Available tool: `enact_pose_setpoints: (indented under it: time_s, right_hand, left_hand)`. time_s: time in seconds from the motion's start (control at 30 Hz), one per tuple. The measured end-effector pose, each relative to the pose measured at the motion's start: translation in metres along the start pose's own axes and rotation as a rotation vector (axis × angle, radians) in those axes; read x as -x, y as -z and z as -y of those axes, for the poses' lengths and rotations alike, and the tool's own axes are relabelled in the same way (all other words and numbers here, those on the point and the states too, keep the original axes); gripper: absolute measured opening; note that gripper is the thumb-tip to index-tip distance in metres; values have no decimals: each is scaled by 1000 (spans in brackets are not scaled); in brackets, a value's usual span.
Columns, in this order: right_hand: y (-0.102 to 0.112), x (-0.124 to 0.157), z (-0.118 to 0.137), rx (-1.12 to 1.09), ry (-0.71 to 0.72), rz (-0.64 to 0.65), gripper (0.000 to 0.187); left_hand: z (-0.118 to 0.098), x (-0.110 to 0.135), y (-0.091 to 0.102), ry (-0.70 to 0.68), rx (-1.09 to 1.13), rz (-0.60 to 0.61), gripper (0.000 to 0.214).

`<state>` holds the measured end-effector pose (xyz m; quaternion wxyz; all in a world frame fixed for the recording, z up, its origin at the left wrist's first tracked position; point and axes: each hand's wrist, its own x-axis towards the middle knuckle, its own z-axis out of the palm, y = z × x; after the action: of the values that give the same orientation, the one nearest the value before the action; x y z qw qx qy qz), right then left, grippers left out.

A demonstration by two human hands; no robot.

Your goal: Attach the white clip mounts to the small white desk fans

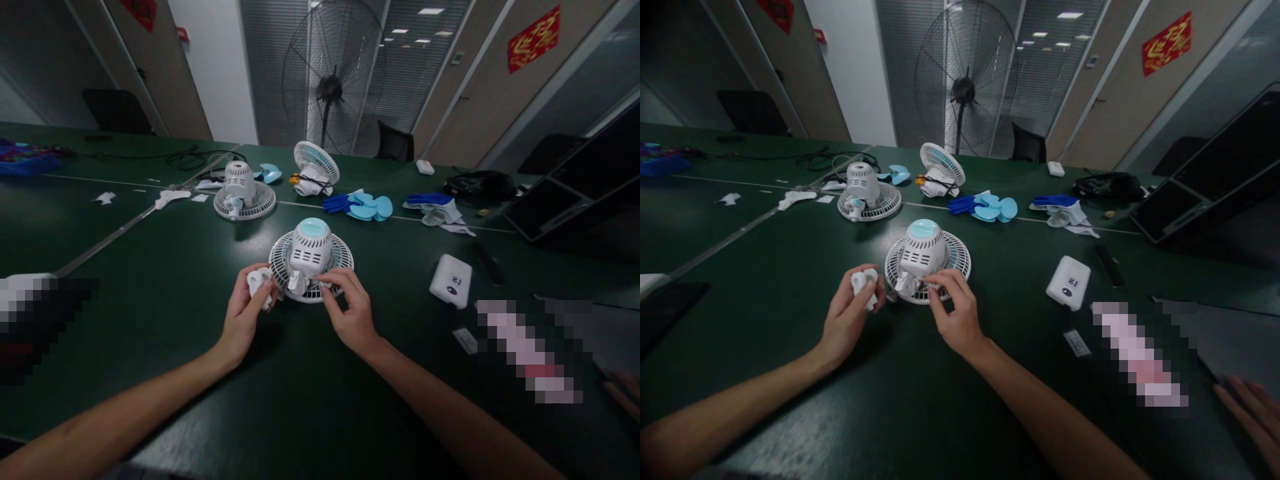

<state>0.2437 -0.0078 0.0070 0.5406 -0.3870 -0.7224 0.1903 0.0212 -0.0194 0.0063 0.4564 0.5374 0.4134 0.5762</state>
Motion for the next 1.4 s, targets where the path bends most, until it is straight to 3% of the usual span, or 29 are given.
enact_pose_setpoints:
  time_s: [0.13,0.2,0.3,0.37,0.53,0.73,0.97,1.2,1.4]
  right_hand:
    - [0,-1,-1,-4,-15,-6,21]
    - [0,-1,-1,-6,-10,8,21]
    - [0,-1,0,-8,-6,25,21]
    - [-1,-1,0,-6,-6,31,21]
    - [0,-1,1,2,-2,37,21]
    - [0,-2,3,1,1,45,21]
    - [-2,3,3,-42,54,113,24]
    - [0,5,6,-37,140,169,30]
    - [-2,4,4,-6,136,140,29]
  left_hand:
    - [-4,6,4,-99,-227,47,36]
    - [-3,8,4,-146,-192,69,44]
    - [-3,10,2,-149,-171,119,32]
    - [-4,10,0,-147,-259,118,27]
    - [-6,10,-3,-207,-386,81,39]
    - [-2,6,3,-127,-449,159,27]
    - [-8,5,-5,4,-425,174,32]
    - [-4,4,-10,225,-226,115,38]
    - [-9,10,-12,214,-93,184,44]
